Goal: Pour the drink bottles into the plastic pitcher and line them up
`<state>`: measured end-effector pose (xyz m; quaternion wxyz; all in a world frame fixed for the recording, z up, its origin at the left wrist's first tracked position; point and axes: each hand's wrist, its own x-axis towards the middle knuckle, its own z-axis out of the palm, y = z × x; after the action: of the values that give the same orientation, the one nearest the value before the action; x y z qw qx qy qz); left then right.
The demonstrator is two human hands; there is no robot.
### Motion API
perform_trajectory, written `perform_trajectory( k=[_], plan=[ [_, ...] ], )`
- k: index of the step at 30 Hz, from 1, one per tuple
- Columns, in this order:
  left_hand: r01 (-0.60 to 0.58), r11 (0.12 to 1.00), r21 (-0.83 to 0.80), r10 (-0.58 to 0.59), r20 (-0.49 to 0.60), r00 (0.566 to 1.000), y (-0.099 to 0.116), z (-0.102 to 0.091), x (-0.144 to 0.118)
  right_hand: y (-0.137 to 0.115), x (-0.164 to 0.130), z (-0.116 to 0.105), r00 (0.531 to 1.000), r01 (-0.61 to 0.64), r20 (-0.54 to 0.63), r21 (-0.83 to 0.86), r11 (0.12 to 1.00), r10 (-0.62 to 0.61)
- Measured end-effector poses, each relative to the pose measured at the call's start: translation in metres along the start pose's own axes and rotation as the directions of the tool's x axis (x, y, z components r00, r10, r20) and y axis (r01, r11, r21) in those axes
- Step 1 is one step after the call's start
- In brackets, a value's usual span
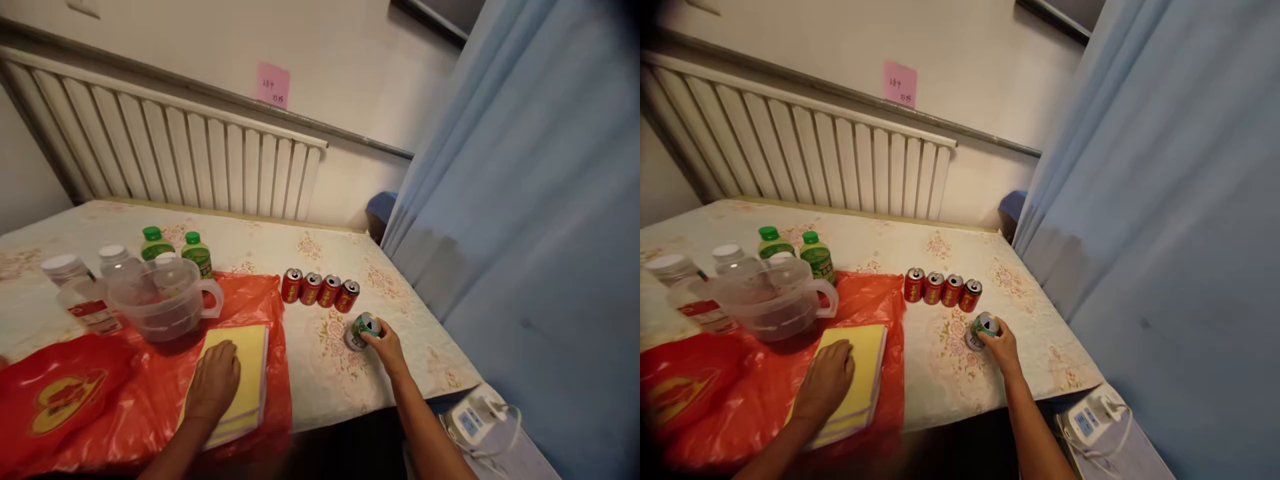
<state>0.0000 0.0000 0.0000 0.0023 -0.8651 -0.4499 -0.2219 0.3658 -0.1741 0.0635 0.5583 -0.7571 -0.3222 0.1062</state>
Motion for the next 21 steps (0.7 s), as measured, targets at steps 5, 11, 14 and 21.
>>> perform_trajectory(
  k=[5,11,14,21],
  plan=[
    [0.014,1.0,-0.011,-0.014,0.002,1.0,-0.005,0.006,0.001,0.018,0.023,0.002,0.997,0.007,-0.078,-0.069,0.998,-0.013],
    [-0.002,1.0,-0.008,0.002,-0.004,1.0,-0.006,0.007,0.002,0.033,0.05,0.009,0.988,0.034,-0.143,-0.142,0.989,-0.054],
    [0.001,1.0,-0.014,-0.001,-0.004,1.0,-0.007,0.007,0.002,0.037,0.061,0.014,0.986,0.051,-0.148,-0.169,0.984,-0.077],
    [0.001,1.0,-0.018,-0.001,-0.014,1.0,-0.008,0.009,0.003,0.044,0.081,0.025,0.983,0.075,-0.154,-0.185,0.98,-0.105]
  ],
)
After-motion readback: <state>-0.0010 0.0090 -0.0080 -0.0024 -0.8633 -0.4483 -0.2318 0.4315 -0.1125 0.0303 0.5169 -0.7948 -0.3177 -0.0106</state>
